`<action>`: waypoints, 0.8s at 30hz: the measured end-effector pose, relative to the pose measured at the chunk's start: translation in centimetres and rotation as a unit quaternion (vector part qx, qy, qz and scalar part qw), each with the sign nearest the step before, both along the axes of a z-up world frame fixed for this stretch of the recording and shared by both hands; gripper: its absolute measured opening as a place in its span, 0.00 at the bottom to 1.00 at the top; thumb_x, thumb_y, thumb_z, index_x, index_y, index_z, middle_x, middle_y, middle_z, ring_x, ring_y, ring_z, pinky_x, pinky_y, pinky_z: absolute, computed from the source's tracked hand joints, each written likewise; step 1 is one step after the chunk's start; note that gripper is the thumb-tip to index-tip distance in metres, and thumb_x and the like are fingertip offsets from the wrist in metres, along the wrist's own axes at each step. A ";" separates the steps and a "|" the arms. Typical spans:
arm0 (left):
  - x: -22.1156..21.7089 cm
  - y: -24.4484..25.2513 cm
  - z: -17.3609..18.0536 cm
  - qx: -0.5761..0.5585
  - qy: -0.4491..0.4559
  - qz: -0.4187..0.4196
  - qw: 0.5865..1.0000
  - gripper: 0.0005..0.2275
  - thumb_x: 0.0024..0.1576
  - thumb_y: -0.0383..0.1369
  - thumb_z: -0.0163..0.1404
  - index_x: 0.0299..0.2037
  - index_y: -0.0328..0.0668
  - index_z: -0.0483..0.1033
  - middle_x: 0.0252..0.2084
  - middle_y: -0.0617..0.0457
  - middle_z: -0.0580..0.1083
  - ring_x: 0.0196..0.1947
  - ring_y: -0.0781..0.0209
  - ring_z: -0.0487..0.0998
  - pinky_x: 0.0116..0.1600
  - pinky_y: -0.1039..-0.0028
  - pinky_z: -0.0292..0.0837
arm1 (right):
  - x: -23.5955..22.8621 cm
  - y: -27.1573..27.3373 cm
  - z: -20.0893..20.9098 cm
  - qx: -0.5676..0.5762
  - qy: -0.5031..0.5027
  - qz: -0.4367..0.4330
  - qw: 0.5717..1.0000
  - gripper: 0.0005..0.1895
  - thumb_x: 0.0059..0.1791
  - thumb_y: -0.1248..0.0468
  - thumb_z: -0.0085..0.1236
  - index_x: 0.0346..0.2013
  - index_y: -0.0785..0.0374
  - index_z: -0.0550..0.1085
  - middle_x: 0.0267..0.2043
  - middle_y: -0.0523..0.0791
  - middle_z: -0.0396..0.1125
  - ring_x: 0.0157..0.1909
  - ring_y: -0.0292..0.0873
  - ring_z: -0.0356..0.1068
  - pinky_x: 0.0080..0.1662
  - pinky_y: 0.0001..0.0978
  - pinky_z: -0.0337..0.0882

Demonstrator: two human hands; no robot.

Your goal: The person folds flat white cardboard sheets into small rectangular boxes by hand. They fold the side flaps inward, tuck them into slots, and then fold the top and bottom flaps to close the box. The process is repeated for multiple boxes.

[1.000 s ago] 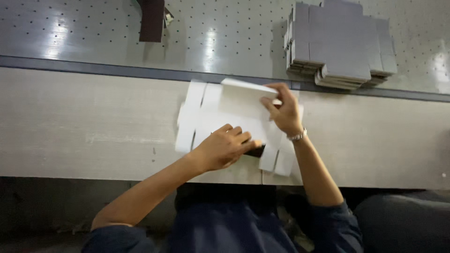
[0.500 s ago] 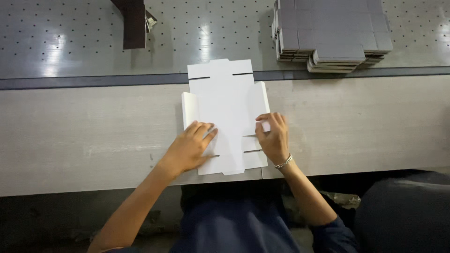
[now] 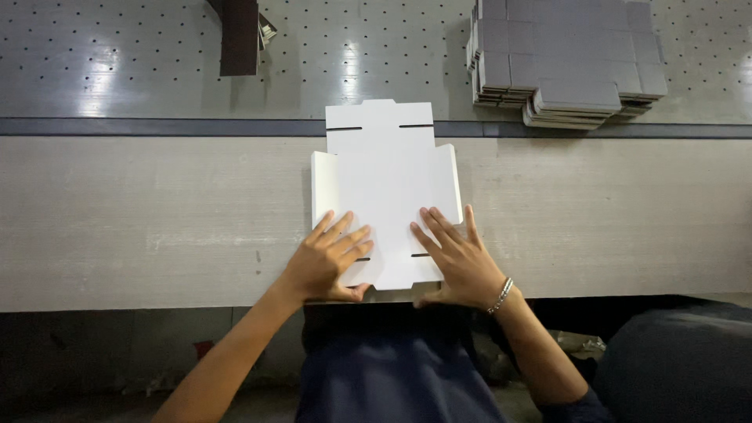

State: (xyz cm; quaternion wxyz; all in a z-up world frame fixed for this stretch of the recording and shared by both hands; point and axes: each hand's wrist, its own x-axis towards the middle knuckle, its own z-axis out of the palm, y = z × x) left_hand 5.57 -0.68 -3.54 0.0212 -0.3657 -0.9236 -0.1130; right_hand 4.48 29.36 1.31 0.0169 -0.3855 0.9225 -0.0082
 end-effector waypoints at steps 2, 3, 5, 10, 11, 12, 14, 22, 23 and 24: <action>-0.2 -0.3 0.4 0.029 -0.001 0.008 1.000 0.32 0.49 0.60 0.48 0.62 0.56 0.72 0.62 0.54 0.73 0.66 0.43 0.67 0.72 0.47 0.54 | -0.4 0.3 0.4 0.005 -0.038 0.001 0.999 0.70 0.25 0.25 0.68 0.72 0.54 0.56 0.75 0.52 0.49 0.77 0.52 0.46 0.70 0.72 0.31; -0.2 -0.4 0.5 0.058 -0.003 0.017 0.998 0.29 0.50 0.56 0.49 0.59 0.56 0.75 0.59 0.58 0.76 0.64 0.47 0.71 0.71 0.51 0.57 | -0.6 0.4 0.5 0.009 -0.077 0.003 0.997 0.67 0.26 0.28 0.70 0.72 0.53 0.57 0.75 0.53 0.49 0.76 0.53 0.47 0.70 0.72 0.31; -0.8 -0.9 1.3 0.076 -0.033 0.013 0.996 0.26 0.51 0.55 0.49 0.58 0.57 0.76 0.58 0.59 0.76 0.64 0.48 0.72 0.71 0.53 0.58 | -1.4 0.7 1.6 -0.055 -0.102 -0.009 0.993 0.51 0.31 0.51 0.64 0.68 0.54 0.63 0.68 0.51 0.59 0.72 0.49 0.56 0.72 0.68 0.34; -1.6 -2.3 3.4 0.112 -0.126 -0.010 0.986 0.31 0.49 0.62 0.53 0.57 0.52 0.76 0.59 0.57 0.76 0.65 0.47 0.70 0.73 0.55 0.57 | -3.1 2.2 -1.5 -0.234 -0.088 -0.054 0.967 0.28 0.40 0.67 0.66 0.55 0.47 0.77 0.46 0.42 0.78 0.57 0.40 0.74 0.70 0.52 0.51; -1.8 -2.8 1.4 0.109 -0.113 -0.003 0.988 0.31 0.46 0.58 0.57 0.57 0.52 0.76 0.60 0.56 0.76 0.66 0.50 0.70 0.74 0.57 0.56 | -3.2 2.2 -1.9 -0.234 -0.087 -0.045 0.967 0.25 0.40 0.68 0.65 0.52 0.48 0.78 0.45 0.42 0.78 0.58 0.41 0.73 0.71 0.55 0.50; -2.1 -3.2 -0.5 0.106 -0.099 0.004 0.989 0.31 0.44 0.53 0.62 0.58 0.51 0.75 0.60 0.56 0.75 0.67 0.53 0.69 0.75 0.60 0.55 | -3.3 2.3 -2.3 -0.234 -0.085 -0.035 0.968 0.22 0.41 0.68 0.64 0.50 0.50 0.78 0.44 0.42 0.78 0.59 0.42 0.72 0.71 0.57 0.48; -2.4 -3.3 -3.2 0.121 -0.070 0.023 0.990 0.23 0.49 0.49 0.59 0.54 0.54 0.77 0.55 0.60 0.76 0.63 0.58 0.71 0.73 0.62 0.58 | -3.0 1.8 -1.9 -0.249 -0.070 -0.029 0.965 0.20 0.44 0.70 0.60 0.49 0.50 0.79 0.43 0.41 0.77 0.58 0.42 0.72 0.71 0.58 0.49; -3.0 0.4 1.8 0.277 -0.073 0.223 0.932 0.32 0.60 0.46 0.54 0.70 0.38 0.57 0.59 0.35 0.72 0.54 0.39 0.76 0.61 0.52 0.69 | -4.9 -0.2 -6.8 -0.392 0.032 -0.229 0.890 0.40 0.39 0.56 0.76 0.64 0.54 0.69 0.19 0.41 0.67 0.33 0.43 0.73 0.56 0.38 0.68; -3.4 0.7 2.1 0.286 -0.058 0.227 0.929 0.36 0.59 0.41 0.56 0.73 0.36 0.49 0.61 0.32 0.67 0.59 0.34 0.71 0.64 0.48 0.65 | -5.2 -0.6 -6.7 -0.378 0.030 -0.244 0.893 0.45 0.40 0.57 0.75 0.68 0.55 0.62 0.36 0.46 0.67 0.43 0.47 0.71 0.55 0.42 0.67; -3.7 1.0 2.4 0.295 -0.043 0.231 0.926 0.42 0.58 0.35 0.59 0.76 0.35 0.41 0.63 0.29 0.61 0.64 0.30 0.65 0.68 0.43 0.62 | -5.4 -1.1 -6.6 -0.363 0.028 -0.259 0.894 0.50 0.42 0.58 0.74 0.72 0.56 0.55 0.52 0.51 0.67 0.53 0.50 0.69 0.55 0.47 0.66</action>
